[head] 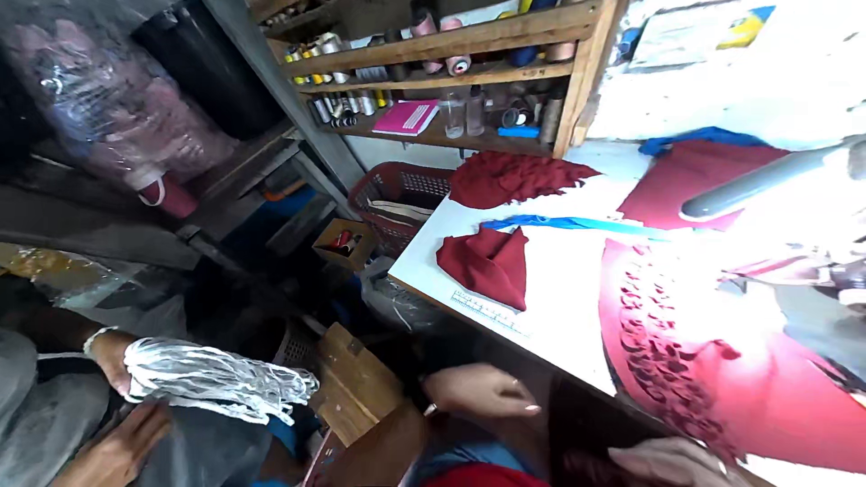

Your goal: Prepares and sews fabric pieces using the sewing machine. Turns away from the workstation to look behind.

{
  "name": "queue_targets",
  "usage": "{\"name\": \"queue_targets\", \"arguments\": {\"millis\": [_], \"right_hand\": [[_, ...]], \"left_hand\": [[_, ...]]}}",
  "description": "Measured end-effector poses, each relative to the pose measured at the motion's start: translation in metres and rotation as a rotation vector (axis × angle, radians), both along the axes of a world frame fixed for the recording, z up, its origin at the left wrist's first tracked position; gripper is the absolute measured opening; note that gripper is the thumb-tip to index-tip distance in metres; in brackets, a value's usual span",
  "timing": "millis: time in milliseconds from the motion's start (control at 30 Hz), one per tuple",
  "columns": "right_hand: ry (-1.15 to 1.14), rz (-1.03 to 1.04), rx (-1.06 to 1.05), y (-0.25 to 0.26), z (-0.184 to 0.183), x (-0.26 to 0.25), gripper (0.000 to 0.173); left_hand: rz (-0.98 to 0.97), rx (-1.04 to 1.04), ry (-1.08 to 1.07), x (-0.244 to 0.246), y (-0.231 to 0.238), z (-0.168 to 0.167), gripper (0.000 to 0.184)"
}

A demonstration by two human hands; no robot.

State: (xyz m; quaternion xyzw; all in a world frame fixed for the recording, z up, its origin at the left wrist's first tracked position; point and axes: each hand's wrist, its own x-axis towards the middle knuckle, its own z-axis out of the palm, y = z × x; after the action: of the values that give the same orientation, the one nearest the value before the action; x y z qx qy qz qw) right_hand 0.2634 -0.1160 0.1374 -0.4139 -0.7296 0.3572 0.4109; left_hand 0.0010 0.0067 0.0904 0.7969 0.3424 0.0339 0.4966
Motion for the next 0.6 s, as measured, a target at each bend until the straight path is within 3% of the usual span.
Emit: {"name": "queue_targets", "arguments": {"millis": [67, 133, 167, 300, 367, 500, 600], "right_hand": [[0.025, -0.051, 0.067, 0.015, 0.008, -0.005, 0.021], [0.075, -0.19, 0.12, 0.029, 0.016, -0.011, 0.019], [0.118, -0.27, 0.146, 0.038, 0.02, -0.014, 0.018], [0.278, -0.455, 0.098, 0.066, 0.021, -0.002, 0.026], [0.301, -0.504, 0.036, 0.072, 0.013, 0.007, 0.027], [0.288, -0.547, -0.033, 0.077, 0.0, 0.014, 0.027], [0.282, -0.563, -0.062, 0.077, -0.005, 0.007, 0.026]], "left_hand": [[-0.052, -0.099, -0.489, 0.019, -0.002, 0.041, 0.046], [-0.108, -0.223, -0.7, 0.04, -0.002, 0.069, 0.078], [-0.088, -0.272, -0.723, 0.047, -0.002, 0.078, 0.08], [0.185, -0.219, -0.639, 0.069, 0.007, 0.073, 0.033], [0.259, -0.258, -0.635, 0.072, 0.016, 0.061, 0.019], [0.303, -0.312, -0.692, 0.075, 0.025, 0.043, 0.017], [0.364, -0.09, -0.579, 0.07, 0.022, 0.039, 0.014]]}}
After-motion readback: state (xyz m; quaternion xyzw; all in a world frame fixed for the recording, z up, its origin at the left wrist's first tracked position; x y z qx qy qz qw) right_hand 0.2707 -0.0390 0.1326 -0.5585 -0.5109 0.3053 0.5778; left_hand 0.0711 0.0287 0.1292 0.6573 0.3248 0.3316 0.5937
